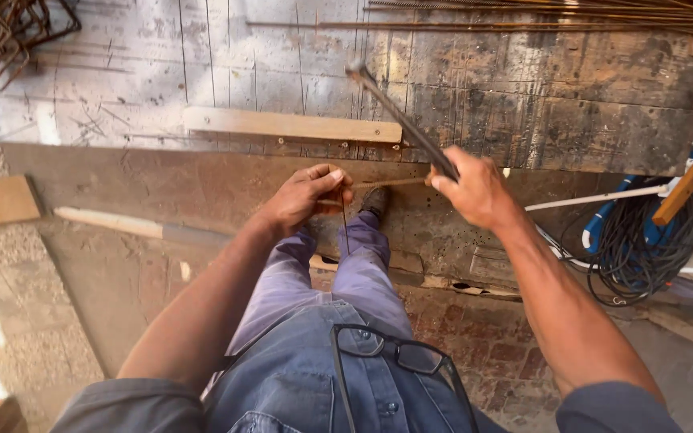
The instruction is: The person bends thin metal rods into rectangular shapes using a wooden jig and a metal bending tool. They repeatedly pick up rods, position them against the jig, and use the tool to bend the ends, then place the finished pieces on a pile.
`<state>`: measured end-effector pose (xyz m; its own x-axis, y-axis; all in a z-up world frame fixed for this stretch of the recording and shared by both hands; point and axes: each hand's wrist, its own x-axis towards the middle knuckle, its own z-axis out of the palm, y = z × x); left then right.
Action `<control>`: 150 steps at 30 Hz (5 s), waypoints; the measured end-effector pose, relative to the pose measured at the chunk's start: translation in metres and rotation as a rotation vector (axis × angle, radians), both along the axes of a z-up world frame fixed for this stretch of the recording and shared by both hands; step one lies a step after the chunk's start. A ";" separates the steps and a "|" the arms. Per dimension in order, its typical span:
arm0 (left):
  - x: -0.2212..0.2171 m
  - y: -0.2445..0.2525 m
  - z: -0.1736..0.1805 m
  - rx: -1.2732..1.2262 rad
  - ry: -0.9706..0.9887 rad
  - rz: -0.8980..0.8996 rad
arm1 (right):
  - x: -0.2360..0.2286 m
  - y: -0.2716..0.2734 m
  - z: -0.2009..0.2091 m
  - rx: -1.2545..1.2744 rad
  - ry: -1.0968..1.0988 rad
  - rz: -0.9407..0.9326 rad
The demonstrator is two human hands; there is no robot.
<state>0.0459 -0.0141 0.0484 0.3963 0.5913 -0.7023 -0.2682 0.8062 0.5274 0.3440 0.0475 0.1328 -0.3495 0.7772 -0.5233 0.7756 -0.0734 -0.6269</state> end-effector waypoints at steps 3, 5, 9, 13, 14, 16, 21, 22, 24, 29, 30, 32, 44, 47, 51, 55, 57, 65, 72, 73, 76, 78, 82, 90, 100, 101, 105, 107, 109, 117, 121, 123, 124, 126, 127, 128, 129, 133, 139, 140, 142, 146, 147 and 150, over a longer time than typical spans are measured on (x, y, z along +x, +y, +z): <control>0.019 -0.007 -0.048 -0.003 -0.002 0.231 | 0.000 0.021 -0.026 0.082 -0.007 -0.008; 0.023 -0.007 -0.058 -0.030 -0.017 0.361 | 0.003 0.026 -0.043 0.091 0.020 -0.048; 0.029 -0.005 -0.055 -0.014 0.107 0.347 | 0.011 0.029 -0.070 0.078 0.058 -0.148; 0.040 -0.003 -0.068 -0.068 0.184 0.403 | 0.014 0.033 -0.079 0.063 0.119 -0.214; 0.043 -0.001 -0.063 -0.070 0.182 0.405 | 0.016 0.034 -0.081 0.062 0.117 -0.212; 0.044 0.003 -0.053 -0.096 0.236 0.379 | 0.015 0.036 -0.087 0.085 0.150 -0.247; 0.050 0.008 -0.050 -0.141 0.264 0.393 | 0.017 0.044 -0.101 0.116 0.149 -0.265; 0.050 0.009 -0.048 -0.150 0.276 0.396 | 0.017 0.045 -0.105 0.126 0.150 -0.277; 0.055 0.007 -0.065 -0.161 0.289 0.387 | 0.017 0.043 -0.107 0.133 0.134 -0.281; 0.058 0.008 -0.073 -0.194 0.309 0.360 | 0.026 0.034 -0.109 0.382 -0.001 -0.169; 0.058 0.008 -0.074 -0.185 0.307 0.353 | 0.033 0.032 -0.111 0.388 -0.023 -0.179; 0.059 0.009 -0.075 -0.180 0.305 0.344 | 0.048 0.023 -0.102 0.389 -0.046 -0.190; 0.075 0.016 -0.047 -0.169 0.293 0.478 | 0.147 -0.025 -0.012 -0.598 0.121 -0.303; 0.080 0.016 -0.046 -0.181 0.287 0.546 | 0.146 -0.020 -0.011 -0.776 0.194 -0.393; 0.084 0.017 -0.043 -0.174 0.304 0.559 | 0.150 -0.004 -0.028 -0.965 0.234 -0.351; 0.087 0.020 -0.035 -0.194 0.351 0.568 | 0.160 0.011 -0.047 -1.049 0.305 -0.321; 0.090 0.021 -0.034 -0.192 0.367 0.578 | 0.159 0.018 -0.047 -1.066 0.306 -0.306; 0.095 0.022 -0.029 -0.197 0.397 0.586 | 0.173 0.044 -0.072 -1.203 0.406 -0.216; 0.095 0.024 -0.033 -0.187 0.403 0.594 | 0.181 0.057 -0.086 -1.255 0.388 -0.149; 0.095 0.024 -0.035 -0.188 0.406 0.593 | 0.184 0.057 -0.092 -1.267 0.379 -0.131; 0.095 0.023 -0.034 -0.183 0.395 0.594 | 0.185 0.057 -0.099 -1.322 0.299 -0.126; 0.095 0.023 -0.037 -0.175 0.388 0.594 | 0.185 0.056 -0.102 -1.352 0.297 -0.129; 0.094 0.021 -0.041 -0.160 0.377 0.592 | 0.183 0.061 -0.098 -1.418 0.265 -0.119; 0.098 0.021 -0.047 -0.147 0.387 0.603 | 0.180 0.066 -0.095 -1.412 0.146 -0.149; 0.092 0.025 -0.035 -0.178 0.361 0.549 | 0.171 0.032 -0.101 -1.351 0.117 -0.136; 0.091 0.025 -0.036 -0.178 0.358 0.546 | 0.168 0.026 -0.100 -1.350 0.116 -0.141; 0.086 0.022 -0.043 -0.183 0.324 0.517 | 0.159 0.000 -0.096 -1.327 0.170 -0.204; 0.083 0.021 -0.045 -0.184 0.309 0.506 | 0.152 -0.018 -0.094 -1.323 0.190 -0.239; 0.081 0.021 -0.046 -0.179 0.289 0.492 | 0.143 -0.037 -0.092 -1.321 0.269 -0.332; 0.066 0.020 -0.059 -0.139 0.321 0.331 | 0.072 -0.133 -0.094 -1.221 0.509 -0.677; 0.059 0.020 -0.062 -0.109 0.337 0.225 | 0.026 -0.170 -0.103 -1.167 0.647 -0.833; 0.055 0.017 -0.068 -0.096 0.336 0.189 | 0.002 -0.181 -0.105 -1.145 0.690 -0.876; 0.052 0.016 -0.071 -0.087 0.336 0.163 | -0.011 -0.187 -0.106 -1.129 0.726 -0.909; 0.050 0.018 -0.063 -0.082 0.334 0.149 | -0.031 -0.193 -0.105 -1.108 0.764 -0.958; 0.050 0.019 -0.059 -0.079 0.335 0.153 | -0.041 -0.196 -0.105 -1.092 0.793 -0.991; 0.049 0.019 -0.061 -0.076 0.333 0.141 | -0.050 -0.197 -0.104 -1.086 0.799 -1.001; 0.048 0.018 -0.062 -0.077 0.332 0.128 | -0.060 -0.198 -0.103 -1.076 0.838 -1.035; 0.046 0.016 -0.066 -0.068 0.320 0.103 | -0.098 -0.213 -0.117 -1.053 0.963 -1.137; 0.042 0.019 -0.060 -0.054 0.323 0.069 | -0.134 -0.192 -0.088 -0.932 1.032 -1.212; 0.041 0.017 -0.059 -0.059 0.321 0.057 | -0.137 -0.196 -0.091 -0.930 1.033 -1.227; 0.039 0.021 -0.059 -0.064 0.306 0.057 | -0.140 -0.197 -0.098 -0.894 1.025 -1.242; 0.039 0.021 -0.064 -0.086 0.292 0.059 | -0.151 -0.199 -0.100 -0.876 1.051 -1.262; 0.038 0.021 -0.063 -0.090 0.298 0.043 | -0.154 -0.199 -0.102 -0.866 1.055 -1.278; 0.037 0.021 -0.066 -0.091 0.304 0.023 | -0.162 -0.200 -0.107 -0.854 1.068 -1.301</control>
<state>0.0832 0.0072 -0.0180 0.1472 0.5266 -0.8372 -0.1276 0.8495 0.5119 0.1818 -0.1522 0.0261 -0.2320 0.4734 -0.8497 -0.6503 -0.7252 -0.2265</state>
